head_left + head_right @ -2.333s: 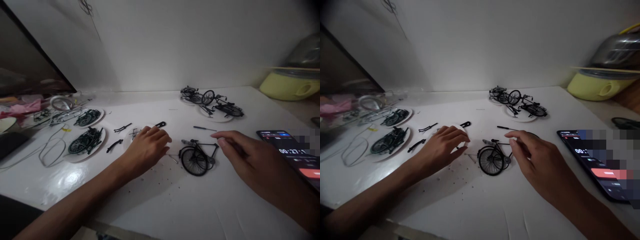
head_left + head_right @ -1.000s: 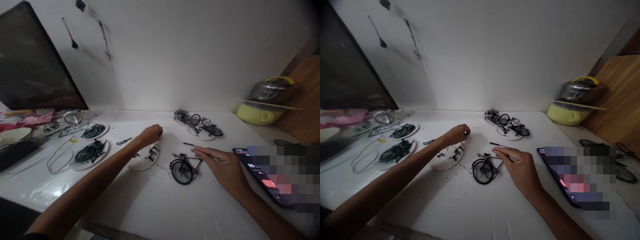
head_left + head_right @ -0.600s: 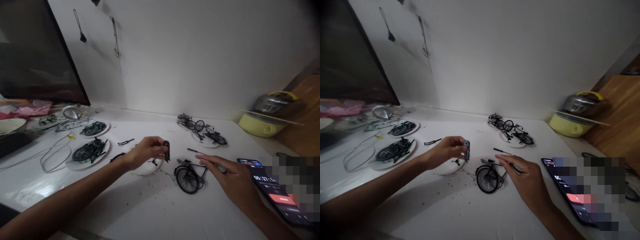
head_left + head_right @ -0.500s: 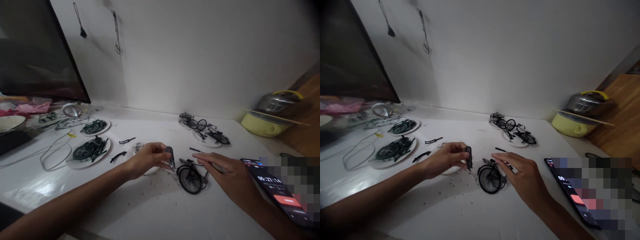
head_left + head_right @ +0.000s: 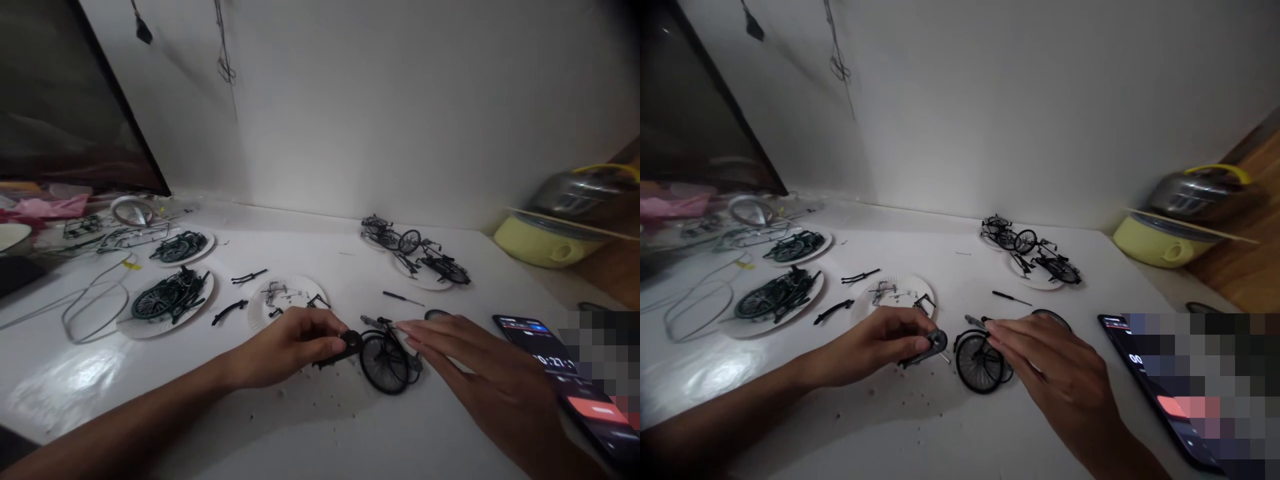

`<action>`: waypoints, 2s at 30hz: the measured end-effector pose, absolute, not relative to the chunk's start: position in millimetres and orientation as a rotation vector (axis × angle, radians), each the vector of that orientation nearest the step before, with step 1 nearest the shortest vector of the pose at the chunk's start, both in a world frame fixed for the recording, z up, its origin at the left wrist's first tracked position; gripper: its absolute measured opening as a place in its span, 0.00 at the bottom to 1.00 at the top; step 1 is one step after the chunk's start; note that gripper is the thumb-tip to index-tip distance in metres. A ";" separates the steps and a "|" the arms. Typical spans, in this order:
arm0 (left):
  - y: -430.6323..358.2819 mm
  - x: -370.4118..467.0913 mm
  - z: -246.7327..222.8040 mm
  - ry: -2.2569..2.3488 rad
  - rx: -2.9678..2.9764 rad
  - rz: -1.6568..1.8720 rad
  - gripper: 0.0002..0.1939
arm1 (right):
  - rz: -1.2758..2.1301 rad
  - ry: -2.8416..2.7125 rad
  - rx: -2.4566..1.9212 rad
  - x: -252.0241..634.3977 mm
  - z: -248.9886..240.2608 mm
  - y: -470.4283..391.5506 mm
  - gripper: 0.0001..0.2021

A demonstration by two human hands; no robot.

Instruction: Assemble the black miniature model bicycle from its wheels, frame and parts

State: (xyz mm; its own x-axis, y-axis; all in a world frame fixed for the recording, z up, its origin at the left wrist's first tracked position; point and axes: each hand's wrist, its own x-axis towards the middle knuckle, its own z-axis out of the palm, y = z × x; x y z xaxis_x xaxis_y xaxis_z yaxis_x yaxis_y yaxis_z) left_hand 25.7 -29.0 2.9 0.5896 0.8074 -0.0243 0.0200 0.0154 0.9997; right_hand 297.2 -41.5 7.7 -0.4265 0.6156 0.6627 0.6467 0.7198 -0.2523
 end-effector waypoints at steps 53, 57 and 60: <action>-13.7 64.1 5.3 0.828 2.647 1.071 0.04 | 0.528 -1.817 -1.214 273.5 3.3 -47.0 0.02; 10.2 67.0 -5.4 1.084 2.783 0.757 0.12 | 0.264 -1.904 -1.189 286.3 -5.1 -33.0 0.03; 18.3 70.1 -16.8 1.115 2.717 0.664 0.07 | 0.050 -2.035 -1.097 293.6 -8.6 -27.5 0.05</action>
State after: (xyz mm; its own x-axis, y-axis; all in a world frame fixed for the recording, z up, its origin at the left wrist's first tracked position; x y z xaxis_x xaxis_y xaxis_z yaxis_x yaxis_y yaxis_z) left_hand 70.1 18.3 -16.8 0.6301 0.6943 0.3478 0.6368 -0.7183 0.2801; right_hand 293.6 -27.5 -8.6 -0.2981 0.7155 0.6319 0.6835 0.6221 -0.3819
